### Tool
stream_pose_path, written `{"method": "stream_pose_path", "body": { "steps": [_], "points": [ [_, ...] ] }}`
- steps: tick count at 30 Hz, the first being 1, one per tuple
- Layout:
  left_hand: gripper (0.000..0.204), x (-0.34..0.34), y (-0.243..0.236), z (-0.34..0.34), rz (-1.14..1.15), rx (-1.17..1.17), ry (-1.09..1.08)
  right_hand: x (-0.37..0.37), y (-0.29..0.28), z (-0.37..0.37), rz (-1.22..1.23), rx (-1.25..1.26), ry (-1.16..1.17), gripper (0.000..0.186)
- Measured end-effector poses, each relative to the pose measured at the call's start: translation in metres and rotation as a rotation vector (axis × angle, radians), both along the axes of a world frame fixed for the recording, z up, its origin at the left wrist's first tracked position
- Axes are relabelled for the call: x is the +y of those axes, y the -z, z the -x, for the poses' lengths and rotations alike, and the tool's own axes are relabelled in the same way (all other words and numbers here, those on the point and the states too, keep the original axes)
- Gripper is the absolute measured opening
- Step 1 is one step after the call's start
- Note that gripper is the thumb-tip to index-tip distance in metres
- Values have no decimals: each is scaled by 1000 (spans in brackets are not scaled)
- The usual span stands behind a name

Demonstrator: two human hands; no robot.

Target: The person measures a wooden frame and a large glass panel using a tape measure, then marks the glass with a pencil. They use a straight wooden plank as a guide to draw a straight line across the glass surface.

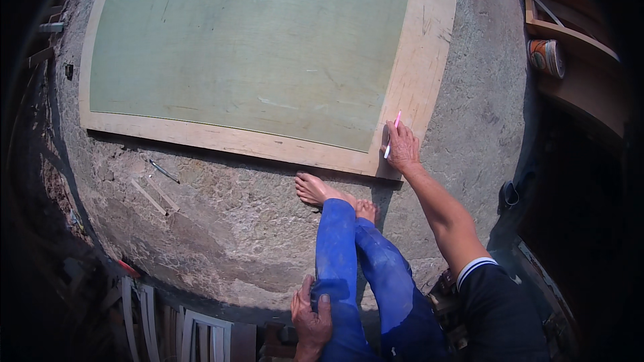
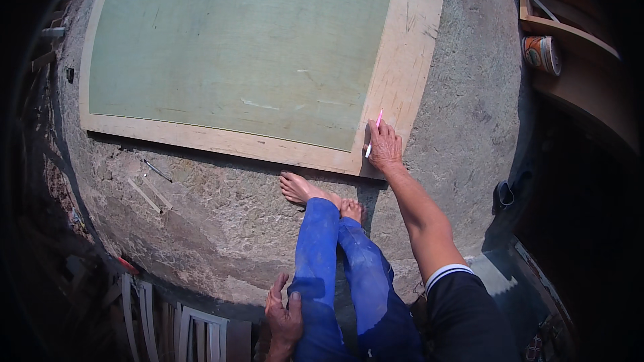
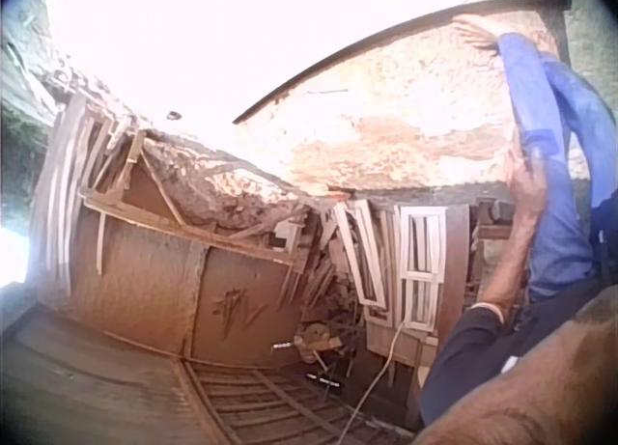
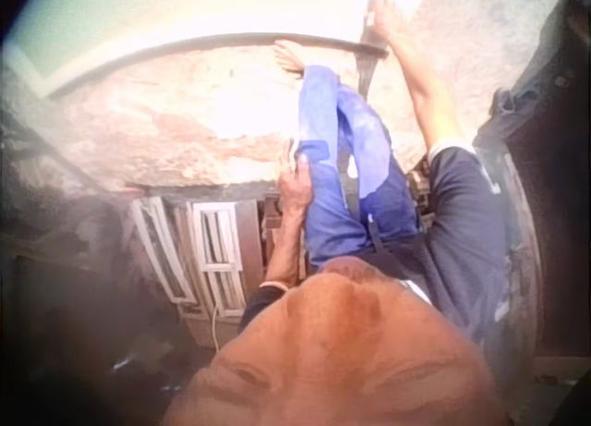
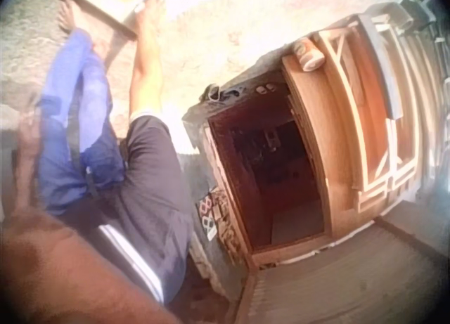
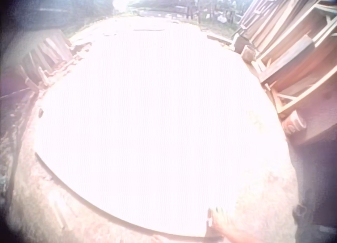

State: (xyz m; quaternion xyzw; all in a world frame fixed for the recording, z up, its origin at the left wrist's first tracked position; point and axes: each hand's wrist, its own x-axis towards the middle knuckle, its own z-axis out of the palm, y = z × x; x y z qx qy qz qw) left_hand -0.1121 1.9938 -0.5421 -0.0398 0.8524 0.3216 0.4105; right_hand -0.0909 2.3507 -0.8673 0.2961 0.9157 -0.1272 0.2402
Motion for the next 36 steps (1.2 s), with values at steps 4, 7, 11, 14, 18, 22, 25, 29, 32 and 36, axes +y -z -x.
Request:
{"method": "stream_pose_path", "body": {
  "steps": [4,7,11,14,18,22,25,29,32,36],
  "points": [
    [51,-2,2,1,-19,44,32,-9,-10,9,-20,-71,-8,80],
    [51,-6,2,1,-47,49,17,-12,-10,13,4,-188,17,81],
    [51,-13,6,-12,-84,39,-32,-14,-16,15,3,-289,7,85],
    [51,-14,6,-30,-65,80,-86,-27,-52,18,24,-277,-53,81],
    [55,-15,-9,-49,-20,122,-93,-66,-150,17,127,-268,-126,83],
    [60,-34,-45,-64,64,253,27,-103,-247,-8,252,-302,-239,73],
    [66,-75,-74,-73,81,135,-9,-124,-291,-42,429,-302,-199,70],
    [74,-147,-106,-93,213,-75,92,-152,-319,-81,625,-439,-205,68],
    [78,-207,-123,-109,240,-252,60,-185,-333,-88,831,-543,-183,82],
    [82,-276,-126,-110,198,-288,-18,-242,-361,-66,691,-745,-218,99]
  ]
}}
